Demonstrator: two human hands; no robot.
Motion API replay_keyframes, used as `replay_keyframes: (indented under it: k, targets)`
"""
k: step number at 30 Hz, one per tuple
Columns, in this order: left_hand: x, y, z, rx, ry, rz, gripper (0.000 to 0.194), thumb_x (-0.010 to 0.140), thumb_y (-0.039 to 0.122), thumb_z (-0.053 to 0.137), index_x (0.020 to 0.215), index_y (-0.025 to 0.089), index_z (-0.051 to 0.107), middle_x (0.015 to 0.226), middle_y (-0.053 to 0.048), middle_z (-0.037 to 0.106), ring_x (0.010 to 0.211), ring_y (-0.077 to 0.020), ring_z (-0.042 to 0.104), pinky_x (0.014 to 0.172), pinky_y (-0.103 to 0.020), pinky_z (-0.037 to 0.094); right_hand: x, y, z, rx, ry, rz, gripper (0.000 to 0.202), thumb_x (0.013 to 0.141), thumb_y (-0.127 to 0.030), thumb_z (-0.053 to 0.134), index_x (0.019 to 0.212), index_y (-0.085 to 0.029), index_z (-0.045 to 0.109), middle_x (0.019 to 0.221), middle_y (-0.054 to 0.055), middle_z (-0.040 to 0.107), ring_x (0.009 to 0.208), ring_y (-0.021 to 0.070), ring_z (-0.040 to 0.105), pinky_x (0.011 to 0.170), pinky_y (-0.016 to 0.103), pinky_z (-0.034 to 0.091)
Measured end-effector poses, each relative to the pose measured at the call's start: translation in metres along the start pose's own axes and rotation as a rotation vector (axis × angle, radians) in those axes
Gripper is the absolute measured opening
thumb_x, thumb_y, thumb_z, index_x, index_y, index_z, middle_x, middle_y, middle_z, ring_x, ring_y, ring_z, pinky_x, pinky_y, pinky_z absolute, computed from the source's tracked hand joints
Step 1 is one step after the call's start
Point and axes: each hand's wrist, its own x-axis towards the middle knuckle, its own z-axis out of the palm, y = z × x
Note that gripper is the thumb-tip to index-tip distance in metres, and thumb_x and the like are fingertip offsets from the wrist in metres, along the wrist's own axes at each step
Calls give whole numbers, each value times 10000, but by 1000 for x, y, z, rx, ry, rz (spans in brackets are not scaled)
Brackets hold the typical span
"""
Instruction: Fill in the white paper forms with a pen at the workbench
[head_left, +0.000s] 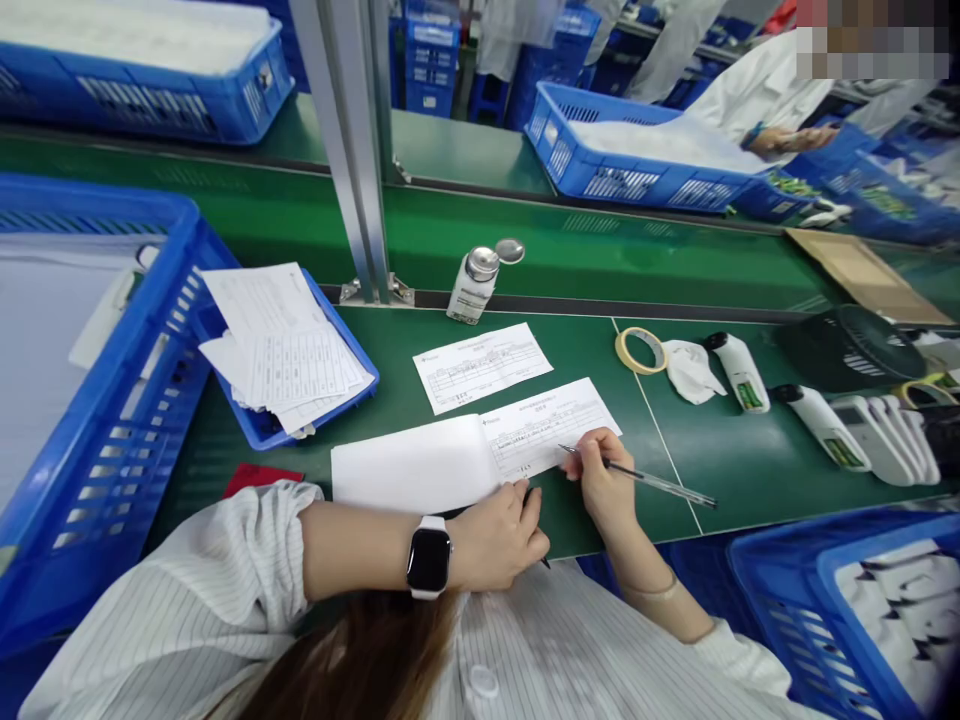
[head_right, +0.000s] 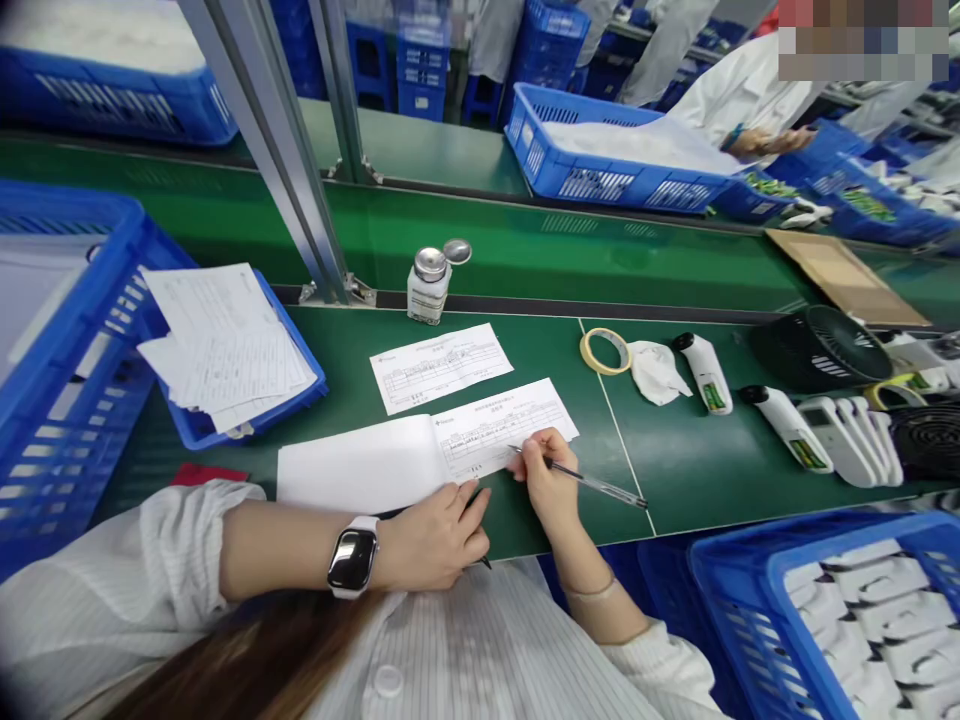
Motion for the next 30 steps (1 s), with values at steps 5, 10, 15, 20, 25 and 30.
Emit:
replay_keyframes:
  k: [5, 10, 15, 20, 25, 30]
  targets:
    - [-1, 1, -2, 16, -28, 21, 334, 799, 401, 507, 970, 114, 528, 1253, -245, 489, 1108, -386, 505, 783, -395, 367, 14, 12, -41, -189, 243, -31, 256, 751, -398, 606, 873, -174, 598, 711, 44, 676, 626, 159, 633, 603, 292, 508]
    - [0, 1, -8, 3, -63, 24, 354, 796, 413, 514, 973, 107, 527, 1263, -241, 481, 1134, -386, 487, 786, -387, 374, 13, 33, -55, -688, 136, -190, 347, 777, -454, 525, 982, -181, 585, 1127, 143, 629, 1147, 314, 519, 919, 495, 419]
    - [-1, 2, -10, 9, -79, 16, 361, 802, 420, 507, 977, 105, 527, 1266, -234, 479, 1129, -384, 491, 782, -384, 382, 2, 40, -38, -891, 112, -259, 335, 772, -426, 544, 1014, -198, 499, 1219, 137, 573, 1235, 325, 430, 972, 622, 285]
    - [-1, 3, -9, 12, -59, 15, 419, 774, 479, 540, 976, 112, 524, 1253, -217, 494, 1129, -371, 493, 778, -377, 404, -3, 31, -29, -737, 81, -282, 278, 778, -383, 535, 989, -213, 475, 1123, 110, 633, 1137, 298, 533, 982, 636, 260]
    - [-2, -22, -53, -79, 185, 49, 266, 828, 409, 468, 825, 149, 524, 1106, -114, 602, 957, -216, 593, 747, -322, 433, -17, 5, -1, -447, 29, -362, 161, 803, -322, 511, 933, -231, 483, 989, 105, 680, 990, 261, 627, 973, 576, 339]
    - [-29, -75, -117, -314, 465, -456, 219, 848, 308, 442, 1003, 162, 491, 1016, -74, 627, 903, -160, 598, 788, -297, 449, -36, -26, 29, -231, -147, -435, 228, 782, -222, 542, 999, -233, 473, 1133, 119, 633, 1081, 233, 585, 907, 446, 463]
